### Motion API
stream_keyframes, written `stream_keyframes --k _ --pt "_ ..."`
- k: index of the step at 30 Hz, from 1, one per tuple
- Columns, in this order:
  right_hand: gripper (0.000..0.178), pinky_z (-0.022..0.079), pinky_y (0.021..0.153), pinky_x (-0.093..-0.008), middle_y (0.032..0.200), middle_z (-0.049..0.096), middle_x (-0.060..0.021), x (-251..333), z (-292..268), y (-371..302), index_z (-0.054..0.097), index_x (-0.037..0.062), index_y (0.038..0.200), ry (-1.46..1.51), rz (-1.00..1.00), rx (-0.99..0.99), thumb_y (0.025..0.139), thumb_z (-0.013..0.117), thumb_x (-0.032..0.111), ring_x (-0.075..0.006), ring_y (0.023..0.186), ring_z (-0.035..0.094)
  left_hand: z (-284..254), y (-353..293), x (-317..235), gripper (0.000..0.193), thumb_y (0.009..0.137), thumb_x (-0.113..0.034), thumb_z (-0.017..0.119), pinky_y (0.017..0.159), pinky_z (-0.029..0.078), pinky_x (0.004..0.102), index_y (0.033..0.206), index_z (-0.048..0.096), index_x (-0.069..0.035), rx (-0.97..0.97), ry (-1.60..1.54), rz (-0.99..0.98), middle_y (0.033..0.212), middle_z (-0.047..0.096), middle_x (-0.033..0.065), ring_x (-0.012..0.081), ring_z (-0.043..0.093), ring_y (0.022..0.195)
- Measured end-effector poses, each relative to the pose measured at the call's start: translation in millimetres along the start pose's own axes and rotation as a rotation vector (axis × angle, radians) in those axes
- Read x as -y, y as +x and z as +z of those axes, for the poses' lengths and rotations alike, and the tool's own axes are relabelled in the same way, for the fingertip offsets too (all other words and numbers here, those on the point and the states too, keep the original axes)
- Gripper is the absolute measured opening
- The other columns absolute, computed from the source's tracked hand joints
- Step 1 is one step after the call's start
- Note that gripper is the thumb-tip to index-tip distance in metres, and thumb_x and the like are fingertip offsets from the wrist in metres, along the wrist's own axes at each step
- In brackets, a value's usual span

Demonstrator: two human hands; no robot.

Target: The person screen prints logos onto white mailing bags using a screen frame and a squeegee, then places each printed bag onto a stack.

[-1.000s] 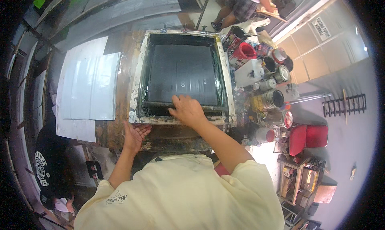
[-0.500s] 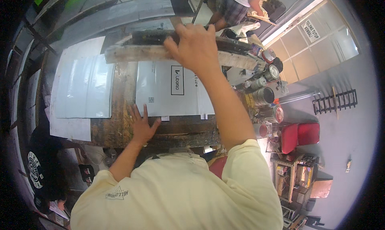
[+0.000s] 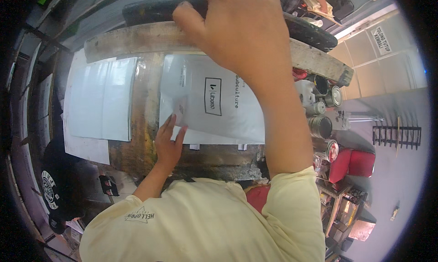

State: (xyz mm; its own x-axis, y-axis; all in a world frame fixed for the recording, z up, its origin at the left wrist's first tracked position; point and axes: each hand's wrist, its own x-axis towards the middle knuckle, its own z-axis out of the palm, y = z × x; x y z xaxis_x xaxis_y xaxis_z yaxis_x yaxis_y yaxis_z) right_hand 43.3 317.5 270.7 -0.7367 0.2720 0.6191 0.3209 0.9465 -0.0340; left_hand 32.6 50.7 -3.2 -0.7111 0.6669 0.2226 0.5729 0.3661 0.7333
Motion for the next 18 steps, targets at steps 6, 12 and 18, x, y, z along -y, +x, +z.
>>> stream_keyframes --k 6,12,18 --pt "0.04 0.047 0.077 -0.0507 0.087 0.068 -0.022 7.9 2.8 -1.9 0.07 0.0 0.098 0.057 0.027 0.03 0.09 0.059 0.037 -0.0435 0.084 0.065 -26.4 -14.5 26.9 0.036 0.094 -0.004 0.072 0.079 0.059 0.0324 0.13 0.068 0.002 -0.287 -0.212 -0.251 0.115 0.073 0.0177 0.0208 0.072 0.09" --pt "0.039 0.044 0.083 -0.048 0.086 0.068 -0.0146 16.0 -1.4 -21.4 0.07 0.0031 0.092 0.027 0.06 -0.008 0.087 0.064 0.041 -0.0356 0.086 0.065 -112.7 -13.4 125.6 0.042 0.097 -0.009 0.07 0.076 0.058 0.0279 0.136 0.062 0.004 -0.364 -0.469 -0.527 0.11 0.071 0.0118 0.0113 0.067 0.083" --pt "0.036 0.043 0.086 -0.0471 0.091 0.066 -0.0145 36.2 -4.8 -47.9 0.067 0.0014 0.096 -0.024 0.104 0.102 0.087 0.065 0.036 -0.0358 0.093 0.063 -209.7 15.8 262.5 0.053 0.088 -0.003 0.07 0.072 0.058 0.0284 0.14 0.06 0.004 -0.352 -0.368 -0.49 0.117 0.07 0.0133 0.0146 0.067 0.085"
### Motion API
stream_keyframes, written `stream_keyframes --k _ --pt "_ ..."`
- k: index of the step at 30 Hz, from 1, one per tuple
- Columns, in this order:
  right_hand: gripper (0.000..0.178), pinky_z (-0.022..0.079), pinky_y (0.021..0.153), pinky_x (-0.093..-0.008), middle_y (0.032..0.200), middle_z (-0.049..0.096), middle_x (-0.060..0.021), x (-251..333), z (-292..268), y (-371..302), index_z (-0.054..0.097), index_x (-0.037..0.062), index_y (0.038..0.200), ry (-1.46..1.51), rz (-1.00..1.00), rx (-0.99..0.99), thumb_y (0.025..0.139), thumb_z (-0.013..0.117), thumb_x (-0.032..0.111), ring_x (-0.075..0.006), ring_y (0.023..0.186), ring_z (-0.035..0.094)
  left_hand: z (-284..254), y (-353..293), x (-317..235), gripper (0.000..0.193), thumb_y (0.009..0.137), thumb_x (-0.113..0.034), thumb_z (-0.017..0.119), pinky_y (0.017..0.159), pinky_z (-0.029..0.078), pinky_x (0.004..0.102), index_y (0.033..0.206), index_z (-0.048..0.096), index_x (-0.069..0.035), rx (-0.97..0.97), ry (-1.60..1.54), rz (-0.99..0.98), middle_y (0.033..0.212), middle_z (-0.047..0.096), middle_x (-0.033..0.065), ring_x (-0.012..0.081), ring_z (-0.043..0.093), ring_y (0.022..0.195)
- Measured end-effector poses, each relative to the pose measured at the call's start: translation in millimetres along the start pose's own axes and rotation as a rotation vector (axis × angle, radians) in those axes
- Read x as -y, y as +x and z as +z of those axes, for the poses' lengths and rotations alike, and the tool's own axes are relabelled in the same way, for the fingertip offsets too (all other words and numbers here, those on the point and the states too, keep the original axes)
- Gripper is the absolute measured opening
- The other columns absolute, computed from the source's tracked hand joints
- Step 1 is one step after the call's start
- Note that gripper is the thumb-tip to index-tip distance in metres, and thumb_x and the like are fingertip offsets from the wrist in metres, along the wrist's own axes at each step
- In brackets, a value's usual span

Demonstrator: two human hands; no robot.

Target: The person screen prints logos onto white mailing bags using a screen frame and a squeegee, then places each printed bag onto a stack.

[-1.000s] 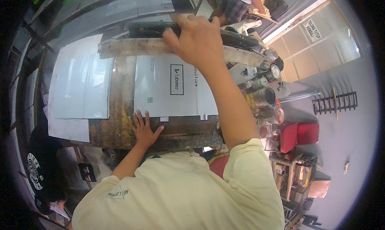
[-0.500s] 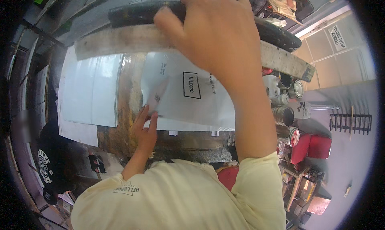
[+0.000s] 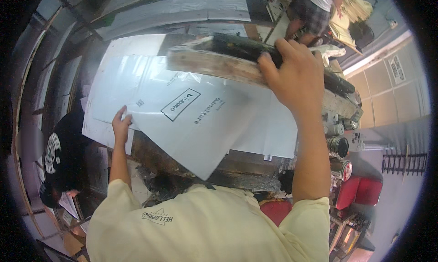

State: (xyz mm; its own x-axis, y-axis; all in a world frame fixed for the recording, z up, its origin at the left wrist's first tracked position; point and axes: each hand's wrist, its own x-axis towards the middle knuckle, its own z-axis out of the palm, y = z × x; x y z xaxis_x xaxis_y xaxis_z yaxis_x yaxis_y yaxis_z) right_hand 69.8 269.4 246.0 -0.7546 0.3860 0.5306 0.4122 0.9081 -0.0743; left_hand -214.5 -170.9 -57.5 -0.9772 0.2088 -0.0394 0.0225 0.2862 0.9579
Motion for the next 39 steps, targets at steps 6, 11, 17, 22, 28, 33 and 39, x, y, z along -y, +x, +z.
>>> stream_keyframes --k 6,11,17,22,28,33,39 --pt "0.04 0.043 0.087 -0.0478 0.094 0.066 -0.0149 5.7 3.9 -16.2 0.069 0.0003 0.108 0.029 -0.058 -0.044 0.089 0.065 0.035 -0.0357 0.096 0.063 -126.4 138.8 41.9 0.072 0.083 -0.022 0.076 0.096 0.055 0.0394 0.148 0.053 -0.001 -0.14 0.819 0.178 0.136 0.062 0.0278 0.0368 0.067 0.113" --pt "0.058 0.044 0.088 -0.0485 0.097 0.07 -0.0227 0.0 13.7 -52.0 0.06 -0.0009 0.129 -0.06 0.061 -0.044 0.088 0.066 0.039 -0.0388 0.095 0.066 83.9 15.0 -162.7 0.076 0.089 -0.037 0.081 0.11 0.047 0.0415 0.15 0.051 -0.003 0.674 0.314 -0.026 0.149 0.055 0.0235 0.0297 0.052 0.14" --pt "0.034 0.045 0.09 -0.0456 0.111 0.064 -0.0124 13.6 69.2 -177.2 0.072 0.0107 0.108 -0.014 -0.16 0.628 0.092 0.068 0.04 -0.0319 0.105 0.059 133.2 -221.9 -133.8 0.119 0.088 -0.088 0.042 0.12 0.037 0.0486 0.158 0.017 0.005 0.641 -1.054 -0.674 0.154 0.04 0.0294 0.0393 0.046 0.141" --pt "0.039 0.053 0.084 -0.045 0.1 0.066 -0.0096 25.3 161.6 -289.4 0.07 0.0105 0.117 0.237 -0.014 0.592 0.085 0.076 0.032 -0.0308 0.096 0.063 155.4 -202.6 -2.1 0.119 0.082 -0.097 0.028 0.112 0.045 0.0475 0.145 0.044 0.002 0.634 -0.742 -0.917 0.133 0.059 0.0254 0.0361 0.06 0.125" --pt "0.052 0.053 0.082 -0.0455 0.104 0.06 -0.0098 0.0 224.9 -267.3 0.065 0.0108 0.122 0.182 -0.069 0.465 0.077 0.083 0.027 -0.0329 0.099 0.059 174.6 -204.9 8.7 0.118 0.082 -0.099 0.02 0.102 0.05 0.0444 0.141 0.051 -0.001 0.501 -0.511 -0.976 0.123 0.065 0.0204 0.0324 0.065 0.113" --pt "0.039 0.054 0.077 -0.0451 0.101 0.06 -0.0089 -68.1 312.0 -133.5 0.064 0.0123 0.111 0.178 -0.065 0.359 0.079 0.081 0.026 -0.0332 0.096 0.061 179.6 -209.9 3.7 0.117 0.087 -0.095 0.022 0.102 0.05 0.0477 0.146 0.041 0.004 0.376 -0.479 -0.99 0.127 0.061 0.0237 0.0347 0.061 0.116" --pt "0.039 0.056 0.085 -0.0508 0.109 0.072 -0.0129 -151.7 373.8 -2.9 0.066 0.0125 0.112 0.165 -0.11 0.515 0.099 0.058 0.048 -0.0356 0.106 0.069 185.8 -211.5 -16.3 0.109 0.092 -0.09 0.021 0.102 0.049 0.0471 0.15 0.037 0.001 0.354 -0.539 -0.893 0.131 0.061 0.0199 0.0307 0.061 0.118"
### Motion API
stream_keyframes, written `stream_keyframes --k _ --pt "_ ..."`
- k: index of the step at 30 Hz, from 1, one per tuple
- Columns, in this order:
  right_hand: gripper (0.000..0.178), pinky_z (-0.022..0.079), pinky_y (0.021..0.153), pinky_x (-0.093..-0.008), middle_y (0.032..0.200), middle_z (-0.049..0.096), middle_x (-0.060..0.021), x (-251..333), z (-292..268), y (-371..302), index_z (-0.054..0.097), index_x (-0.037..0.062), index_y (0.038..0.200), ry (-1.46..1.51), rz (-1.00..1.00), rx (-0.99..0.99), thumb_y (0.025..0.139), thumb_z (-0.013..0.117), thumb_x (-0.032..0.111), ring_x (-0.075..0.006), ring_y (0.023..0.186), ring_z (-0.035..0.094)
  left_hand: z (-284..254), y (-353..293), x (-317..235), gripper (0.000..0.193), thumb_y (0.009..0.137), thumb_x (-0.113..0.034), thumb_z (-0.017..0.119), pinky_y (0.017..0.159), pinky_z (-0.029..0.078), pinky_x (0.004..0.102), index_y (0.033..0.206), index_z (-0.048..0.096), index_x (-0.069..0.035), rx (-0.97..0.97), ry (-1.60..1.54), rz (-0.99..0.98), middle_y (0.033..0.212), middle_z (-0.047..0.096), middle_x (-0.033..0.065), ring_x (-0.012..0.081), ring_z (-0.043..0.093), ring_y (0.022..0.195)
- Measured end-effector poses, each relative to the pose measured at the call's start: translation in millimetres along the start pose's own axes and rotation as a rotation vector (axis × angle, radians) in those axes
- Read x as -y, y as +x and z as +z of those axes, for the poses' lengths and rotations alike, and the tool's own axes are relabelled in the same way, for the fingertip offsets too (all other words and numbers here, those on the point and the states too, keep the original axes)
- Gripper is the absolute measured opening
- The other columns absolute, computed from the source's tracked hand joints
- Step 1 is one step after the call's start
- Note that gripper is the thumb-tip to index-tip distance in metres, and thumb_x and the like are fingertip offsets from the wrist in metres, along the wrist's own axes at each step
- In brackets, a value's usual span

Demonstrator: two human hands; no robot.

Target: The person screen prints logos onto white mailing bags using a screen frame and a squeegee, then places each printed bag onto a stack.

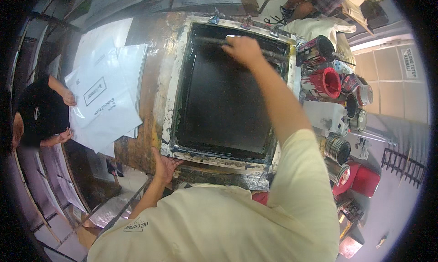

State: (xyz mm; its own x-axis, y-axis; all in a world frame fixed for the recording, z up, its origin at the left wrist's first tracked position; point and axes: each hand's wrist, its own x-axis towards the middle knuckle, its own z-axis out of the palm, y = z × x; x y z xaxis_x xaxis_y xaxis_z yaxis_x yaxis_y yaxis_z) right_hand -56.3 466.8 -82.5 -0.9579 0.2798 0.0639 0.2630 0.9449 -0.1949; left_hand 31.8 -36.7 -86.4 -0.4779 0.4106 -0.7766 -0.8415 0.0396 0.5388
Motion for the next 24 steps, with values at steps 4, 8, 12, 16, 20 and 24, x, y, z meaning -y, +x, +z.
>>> stream_keyframes --k 4,8,12,16,20,24 --pt "0.038 0.056 0.081 -0.0509 0.104 0.071 -0.0128 -8.9 -9.0 10.4 0.067 0.0134 0.112 -0.034 -0.019 -0.046 0.098 0.059 0.048 -0.0357 0.103 0.068 -4.8 -11.5 2.9 0.106 0.093 -0.088 0.022 0.103 0.049 0.0505 0.153 0.032 -0.001 -0.002 0.013 0.045 0.137 0.058 0.0205 0.0319 0.062 0.119" --pt "0.035 0.056 0.078 -0.0503 0.102 0.067 -0.0113 28.3 6.8 -43.9 0.064 0.0146 0.11 -0.062 0.007 -0.104 0.094 0.066 0.046 -0.0348 0.101 0.067 -20.8 -17.9 6.6 0.101 0.096 -0.085 0.021 0.101 0.052 0.0486 0.144 0.037 0.002 0.055 0.034 0.08 0.126 0.063 0.0231 0.0324 0.066 0.113" --pt "0.032 0.056 0.075 -0.049 0.1 0.065 -0.0112 94.5 -4.7 -142.5 0.062 0.0133 0.105 0.009 -0.033 -0.082 0.089 0.072 0.04 -0.0344 0.096 0.066 -21.6 -28.9 -1.3 0.099 0.096 -0.084 0.021 0.103 0.051 0.0466 0.137 0.042 0.004 0.162 0.037 0.123 0.12 0.066 0.0253 0.0335 0.066 0.114" --pt "0.036 0.057 0.074 -0.0466 0.098 0.064 -0.0114 183.3 -51.6 -247.8 0.059 0.0099 0.105 0.015 -0.008 0.027 0.088 0.073 0.038 -0.0342 0.093 0.066 -16.8 -41.6 -14.3 0.103 0.096 -0.084 0.02 0.108 0.048 0.0461 0.136 0.045 0.008 0.287 0.047 0.16 0.127 0.064 0.0276 0.0354 0.064 0.12" --pt "0.035 0.056 0.077 -0.0468 0.093 0.061 -0.012 233.2 -126.8 -284.5 0.057 0.0067 0.105 0.05 0.015 -0.005 0.089 0.07 0.035 -0.0351 0.096 0.063 0.3 -69.6 -43.9 0.108 0.094 -0.086 0.019 0.112 0.046 0.0474 0.136 0.044 0.01 0.415 0.031 0.237 0.131 0.061 0.0302 0.0374 0.061 0.127" --pt "0.033 0.048 0.089 -0.0496 0.091 0.06 -0.0103 246.7 -194.4 -259.1 0.061 0.0071 0.102 -0.132 -0.018 -0.245 0.089 0.069 0.036 -0.0315 0.096 0.061 24.3 -104.9 -101.5 0.109 0.095 -0.084 0.02 0.121 0.035 0.0503 0.147 0.039 0.01 0.756 -0.068 0.401 0.145 0.052 0.0324 0.0414 0.049 0.14"
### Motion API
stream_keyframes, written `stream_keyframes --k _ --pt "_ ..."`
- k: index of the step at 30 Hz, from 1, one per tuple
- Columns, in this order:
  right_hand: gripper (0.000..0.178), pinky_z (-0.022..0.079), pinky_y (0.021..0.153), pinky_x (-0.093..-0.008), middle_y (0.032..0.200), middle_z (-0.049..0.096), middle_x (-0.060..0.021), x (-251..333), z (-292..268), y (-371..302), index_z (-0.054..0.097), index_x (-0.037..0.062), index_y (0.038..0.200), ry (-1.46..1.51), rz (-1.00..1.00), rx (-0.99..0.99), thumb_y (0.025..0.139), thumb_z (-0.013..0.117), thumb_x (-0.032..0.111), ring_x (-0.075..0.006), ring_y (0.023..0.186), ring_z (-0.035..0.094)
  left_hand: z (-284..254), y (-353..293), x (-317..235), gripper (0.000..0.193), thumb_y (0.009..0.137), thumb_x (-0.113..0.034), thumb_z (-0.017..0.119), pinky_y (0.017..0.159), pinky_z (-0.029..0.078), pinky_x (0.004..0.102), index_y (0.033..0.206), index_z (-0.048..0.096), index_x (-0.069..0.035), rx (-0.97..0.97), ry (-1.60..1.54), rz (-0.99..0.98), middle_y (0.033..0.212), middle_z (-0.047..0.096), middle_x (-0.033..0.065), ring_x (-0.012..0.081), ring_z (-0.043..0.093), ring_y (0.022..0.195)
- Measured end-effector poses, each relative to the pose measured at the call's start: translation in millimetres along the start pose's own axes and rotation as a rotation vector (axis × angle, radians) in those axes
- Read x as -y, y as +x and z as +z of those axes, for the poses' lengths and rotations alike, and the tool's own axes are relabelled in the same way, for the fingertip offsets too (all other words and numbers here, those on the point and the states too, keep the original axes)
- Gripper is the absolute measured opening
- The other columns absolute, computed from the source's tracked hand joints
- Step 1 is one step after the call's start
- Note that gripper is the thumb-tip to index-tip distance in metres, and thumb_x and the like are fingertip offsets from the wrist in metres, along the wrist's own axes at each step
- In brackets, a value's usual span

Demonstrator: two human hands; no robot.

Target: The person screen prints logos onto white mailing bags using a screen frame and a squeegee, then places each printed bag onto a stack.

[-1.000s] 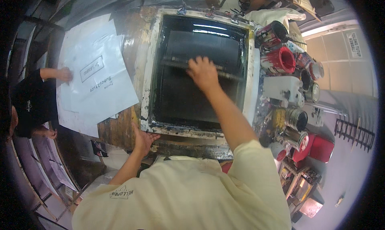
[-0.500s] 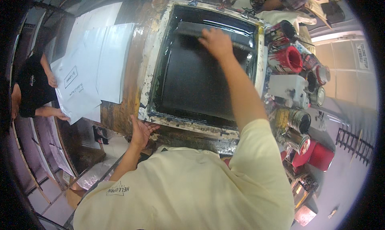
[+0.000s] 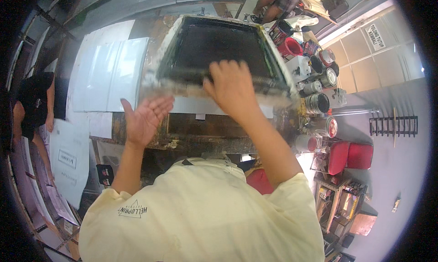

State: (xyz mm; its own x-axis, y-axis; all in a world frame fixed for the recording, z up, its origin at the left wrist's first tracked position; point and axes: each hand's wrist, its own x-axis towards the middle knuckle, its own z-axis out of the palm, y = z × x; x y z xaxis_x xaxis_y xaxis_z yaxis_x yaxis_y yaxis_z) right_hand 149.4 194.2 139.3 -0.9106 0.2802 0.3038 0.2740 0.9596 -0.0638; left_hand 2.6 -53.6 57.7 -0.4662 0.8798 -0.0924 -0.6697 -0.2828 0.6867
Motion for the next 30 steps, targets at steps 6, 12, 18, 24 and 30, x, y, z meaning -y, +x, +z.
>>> stream_keyframes --k 6,12,18,24,30 --pt "0.034 0.041 0.087 -0.0512 0.084 0.067 -0.0092 -22.8 -30.1 67.4 0.07 0.0062 0.094 -0.097 0.01 -0.399 0.086 0.065 0.039 -0.0293 0.087 0.065 5.3 56.0 5.9 0.097 0.101 -0.075 0.033 0.126 0.017 0.0553 0.158 0.029 0.003 -0.009 0.789 0.161 0.16 0.031 0.0342 0.0458 0.022 0.154" --pt "0.038 0.042 0.087 -0.0491 0.086 0.07 -0.0104 -30.6 -43.7 86.7 0.072 0.005 0.098 -0.092 0.041 -0.341 0.087 0.064 0.04 -0.0317 0.089 0.067 -43.7 9.3 116.6 0.101 0.097 -0.073 0.045 0.124 0.009 0.0614 0.162 0.022 0.0 -0.218 1.833 -0.021 0.165 0.021 0.0331 0.0514 0.013 0.155" --pt "0.057 0.042 0.087 -0.0478 0.089 0.067 -0.013 -30.1 -38.7 81.4 0.061 0.0016 0.126 -0.047 0.049 -0.334 0.087 0.065 0.043 -0.033 0.09 0.063 -15.0 12.1 57.2 0.115 0.09 -0.084 0.044 0.125 0.016 0.0555 0.163 0.016 0.002 0.08 0.935 0.144 0.164 0.02 0.0331 0.0474 0.017 0.155" --pt "0.055 0.042 0.089 -0.0462 0.107 0.062 -0.0119 -4.3 12.5 2.6 0.062 0.006 0.133 0.005 0.019 0.265 0.089 0.071 0.038 -0.03 0.103 0.057 43.7 -1.0 -5.5 0.131 0.081 -0.093 0.043 0.118 0.04 0.0505 0.158 0.017 0.008 -0.54 -0.513 -0.05 0.154 0.041 0.0318 0.0406 0.047 0.14" --pt "0.041 0.05 0.085 -0.0467 0.106 0.062 -0.0097 5.6 141.8 -89.3 0.068 0.0124 0.121 0.27 0.088 0.385 0.085 0.076 0.031 -0.0315 0.101 0.059 -80.9 -9.5 93.2 0.129 0.082 -0.098 0.03 0.114 0.043 0.0487 0.15 0.028 0.012 -0.595 -0.113 -0.372 0.136 0.054 0.0318 0.042 0.055 0.129"
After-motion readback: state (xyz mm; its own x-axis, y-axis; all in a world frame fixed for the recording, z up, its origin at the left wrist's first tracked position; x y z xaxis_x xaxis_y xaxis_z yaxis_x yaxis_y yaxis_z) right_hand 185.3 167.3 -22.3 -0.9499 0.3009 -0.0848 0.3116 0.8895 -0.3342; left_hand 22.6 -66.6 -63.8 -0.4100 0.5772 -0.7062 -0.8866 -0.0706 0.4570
